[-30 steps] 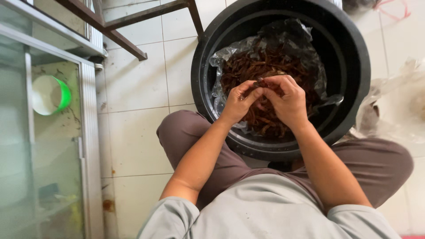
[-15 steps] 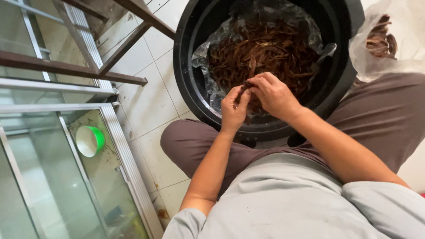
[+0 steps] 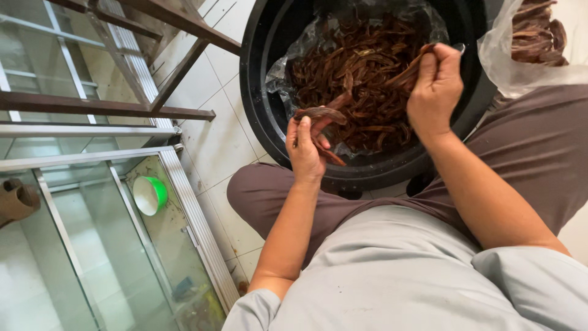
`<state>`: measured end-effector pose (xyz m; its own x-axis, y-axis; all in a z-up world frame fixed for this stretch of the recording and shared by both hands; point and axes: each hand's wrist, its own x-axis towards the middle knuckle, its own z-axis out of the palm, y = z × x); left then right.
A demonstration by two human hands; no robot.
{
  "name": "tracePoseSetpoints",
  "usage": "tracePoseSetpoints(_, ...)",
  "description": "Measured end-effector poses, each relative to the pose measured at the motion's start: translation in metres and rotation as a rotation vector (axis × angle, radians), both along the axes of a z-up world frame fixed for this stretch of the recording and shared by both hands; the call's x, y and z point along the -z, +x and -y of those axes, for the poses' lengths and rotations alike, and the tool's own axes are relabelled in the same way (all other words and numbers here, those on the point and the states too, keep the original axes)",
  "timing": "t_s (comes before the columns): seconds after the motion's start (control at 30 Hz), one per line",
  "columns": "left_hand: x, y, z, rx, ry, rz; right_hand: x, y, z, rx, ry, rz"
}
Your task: The person sorts through dark brown, strip-like food items in a large black basin, picking them up by hand and placing some into a clear plastic bag.
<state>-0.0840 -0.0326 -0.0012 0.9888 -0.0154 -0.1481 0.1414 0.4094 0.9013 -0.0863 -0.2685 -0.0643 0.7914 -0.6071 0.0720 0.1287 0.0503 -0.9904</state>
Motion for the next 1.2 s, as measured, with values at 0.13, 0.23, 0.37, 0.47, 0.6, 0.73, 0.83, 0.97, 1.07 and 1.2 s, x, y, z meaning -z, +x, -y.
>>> tracePoseSetpoints(0.13, -0.015, 0.003, -0.007, 0.029, 0.049, 0.056, 0.013, 0.013, 0.018, -0.057, -0.87, 0.029)
tracePoseSetpoints(0.23, -0.015, -0.002, -0.006, 0.063, 0.179, 0.089, -0.016, 0.004, -0.002, -0.382, -0.682, -0.055)
tracePoseSetpoints(0.37, -0.012, -0.02, 0.002, 0.169, 0.504, 0.113, -0.072, -0.012, -0.037, -0.612, -0.393, 0.034)
tracePoseSetpoints(0.47, -0.02, -0.027, 0.007, 0.247, 0.588, 0.101, -0.091, -0.009, -0.043, -0.774, -0.118, -0.159)
tracePoseSetpoints(0.6, -0.035, -0.021, -0.001, 0.293, 0.744, 0.183, -0.093, -0.013, -0.046, -0.82, -0.231, -0.11)
tracePoseSetpoints(0.73, -0.038, -0.017, -0.009, 0.294, 0.864, 0.562, -0.095, -0.019, -0.043, -0.821, -0.268, -0.045)
tracePoseSetpoints(0.83, -0.039, -0.02, -0.007, 0.271, 0.902, 0.7, -0.098, -0.02, -0.04, -0.843, -0.414, 0.149)
tracePoseSetpoints(0.97, -0.041, -0.02, 0.0, 0.318, 0.6, 0.052, -0.094, -0.024, -0.048, -0.714, -0.121, 0.014)
tracePoseSetpoints(1.07, -0.045, -0.019, 0.001, 0.21, 0.299, 0.036, -0.085, -0.022, -0.045, -0.552, 0.096, 0.073)
tracePoseSetpoints(1.2, -0.044, -0.01, -0.014, 0.085, 0.126, 0.069, -0.064, 0.013, -0.007, -0.236, 0.056, 0.077)
